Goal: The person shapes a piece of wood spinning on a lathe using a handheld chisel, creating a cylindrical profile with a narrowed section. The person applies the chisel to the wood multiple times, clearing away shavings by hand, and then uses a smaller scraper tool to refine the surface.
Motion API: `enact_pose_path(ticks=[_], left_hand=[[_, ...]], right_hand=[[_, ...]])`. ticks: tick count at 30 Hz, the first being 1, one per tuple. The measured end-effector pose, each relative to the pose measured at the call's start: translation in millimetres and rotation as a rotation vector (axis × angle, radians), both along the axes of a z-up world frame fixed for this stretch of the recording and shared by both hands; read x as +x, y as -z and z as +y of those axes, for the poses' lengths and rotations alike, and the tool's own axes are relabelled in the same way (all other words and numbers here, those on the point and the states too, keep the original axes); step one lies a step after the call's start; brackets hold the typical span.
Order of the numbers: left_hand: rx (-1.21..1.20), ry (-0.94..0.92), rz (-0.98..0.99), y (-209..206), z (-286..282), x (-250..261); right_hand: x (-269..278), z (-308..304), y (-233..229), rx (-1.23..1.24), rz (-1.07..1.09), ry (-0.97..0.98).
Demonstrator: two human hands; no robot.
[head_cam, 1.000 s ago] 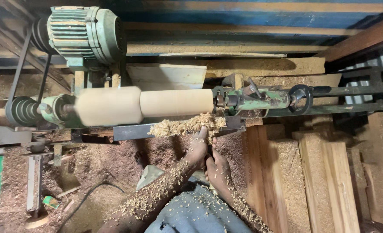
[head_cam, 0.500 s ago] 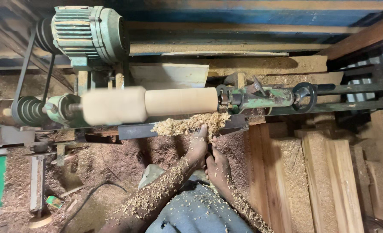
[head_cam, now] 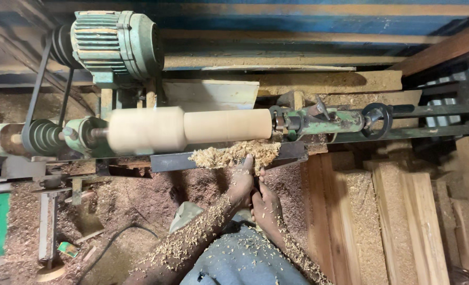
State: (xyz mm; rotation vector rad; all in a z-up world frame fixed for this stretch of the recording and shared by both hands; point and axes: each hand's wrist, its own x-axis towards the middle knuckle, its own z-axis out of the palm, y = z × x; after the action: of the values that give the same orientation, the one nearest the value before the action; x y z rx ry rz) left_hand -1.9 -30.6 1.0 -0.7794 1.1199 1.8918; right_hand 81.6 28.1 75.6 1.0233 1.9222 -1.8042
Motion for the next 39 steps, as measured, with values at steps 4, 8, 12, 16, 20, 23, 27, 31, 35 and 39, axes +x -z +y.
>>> enact_pose_path(ticks=[4,8,12,16,20,23,27,31,35,39], left_hand=[[0.009,-0.017,-0.002,-5,-2,-2],[0.002,-0.038,-0.025,-15,-7,-3],[0.004,-0.005,0.008,-20,-11,-5],[-0.034,0.021,0.007,-22,-15,-5],[-0.004,0.012,0.008,-18,-17,-8],[0.006,-0.035,-0.008,-20,-18,-7],[0.012,-0.045,-0.018,-25,-22,-7],[0.014,-0.058,0.007,-26,-26,-8],[-0.008,-0.048,-0.020,-26,-27,-8],[-0.032,-0.006,-0.004,-24,-32,-9]], right_hand=[[-4,-4,-3,0.014,-0.049,0.009],[-4,-5,-9,-0.011,-0.025,-0.005],[-6,-8,-11,0.040,0.009,-0.042],[-6,-11,-12,0.065,-0.016,-0.041],[-6,-14,-8,0.046,0.017,-0.037],[-6,-18,-6,0.058,-0.013,-0.026],[-6,-19,-6,0.032,-0.001,-0.025],[-7,-24,-3,0.031,-0.011,-0.012],[-6,-25,-4,0.068,-0.013,-0.058],[-9,-28,-7,0.034,-0.052,-0.042]])
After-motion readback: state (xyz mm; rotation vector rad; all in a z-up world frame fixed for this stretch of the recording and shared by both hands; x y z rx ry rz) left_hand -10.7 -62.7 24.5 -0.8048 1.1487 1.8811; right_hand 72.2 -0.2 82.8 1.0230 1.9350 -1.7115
